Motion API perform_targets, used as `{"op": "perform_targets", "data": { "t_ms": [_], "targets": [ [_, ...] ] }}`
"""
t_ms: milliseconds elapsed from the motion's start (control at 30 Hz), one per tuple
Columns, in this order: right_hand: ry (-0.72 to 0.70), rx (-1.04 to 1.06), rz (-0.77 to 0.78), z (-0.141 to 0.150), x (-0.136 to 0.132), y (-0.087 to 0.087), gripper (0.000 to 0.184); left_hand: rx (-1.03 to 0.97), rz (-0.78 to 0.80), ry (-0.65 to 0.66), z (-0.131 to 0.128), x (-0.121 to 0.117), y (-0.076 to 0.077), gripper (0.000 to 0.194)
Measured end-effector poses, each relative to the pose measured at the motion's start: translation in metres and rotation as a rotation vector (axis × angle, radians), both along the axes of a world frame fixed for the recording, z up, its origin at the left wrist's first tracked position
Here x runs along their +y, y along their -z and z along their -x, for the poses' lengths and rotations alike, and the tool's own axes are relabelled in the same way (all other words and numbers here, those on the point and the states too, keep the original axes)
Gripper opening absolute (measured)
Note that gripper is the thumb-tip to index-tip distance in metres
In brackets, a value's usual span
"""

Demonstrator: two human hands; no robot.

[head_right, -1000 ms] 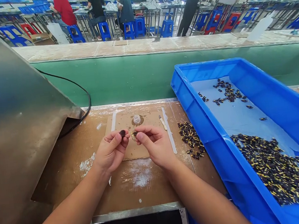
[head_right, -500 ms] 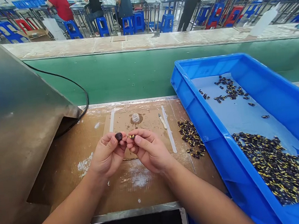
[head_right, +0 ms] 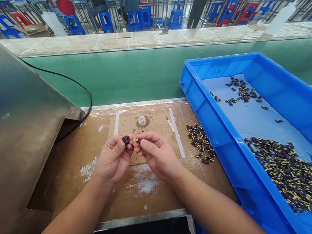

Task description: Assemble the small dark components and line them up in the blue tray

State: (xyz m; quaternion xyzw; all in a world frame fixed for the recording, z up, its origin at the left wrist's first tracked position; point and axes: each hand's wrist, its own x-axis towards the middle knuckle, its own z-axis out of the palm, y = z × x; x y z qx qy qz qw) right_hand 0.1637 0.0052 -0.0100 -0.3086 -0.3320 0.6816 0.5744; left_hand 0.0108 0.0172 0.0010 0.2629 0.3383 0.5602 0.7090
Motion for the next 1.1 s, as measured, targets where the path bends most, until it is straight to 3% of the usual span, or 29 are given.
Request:
{"op": "perform_targets", "data": {
  "t_ms": [167, 300, 600, 900, 1100],
  "targets": [
    [0.233, -0.285, -0.258, 0.000, -0.010, -0.008, 0.014, 0.011, 0.035, -0.039, 0.000, 0.001, 0.003, 0.031],
    [0.331, -0.399, -0.361, 0.001, -0.012, -0.009, 0.017, 0.052, 0.002, -0.045, 0.000, 0.002, 0.005, 0.034],
    [0.372, -0.590, -0.503, -0.004, -0.008, -0.005, 0.026, 0.044, -0.041, -0.046, -0.002, 0.002, 0.002, 0.029],
    [0.363, -0.635, -0.498, -0.004, -0.009, -0.008, 0.025, 0.076, -0.083, -0.040, -0.001, 0.003, 0.001, 0.028],
    [0.391, -0.846, -0.660, -0.012, -0.003, -0.019, 0.025, 0.104, -0.136, -0.048, 0.000, 0.005, 0.004, 0.024]
  ]
}}
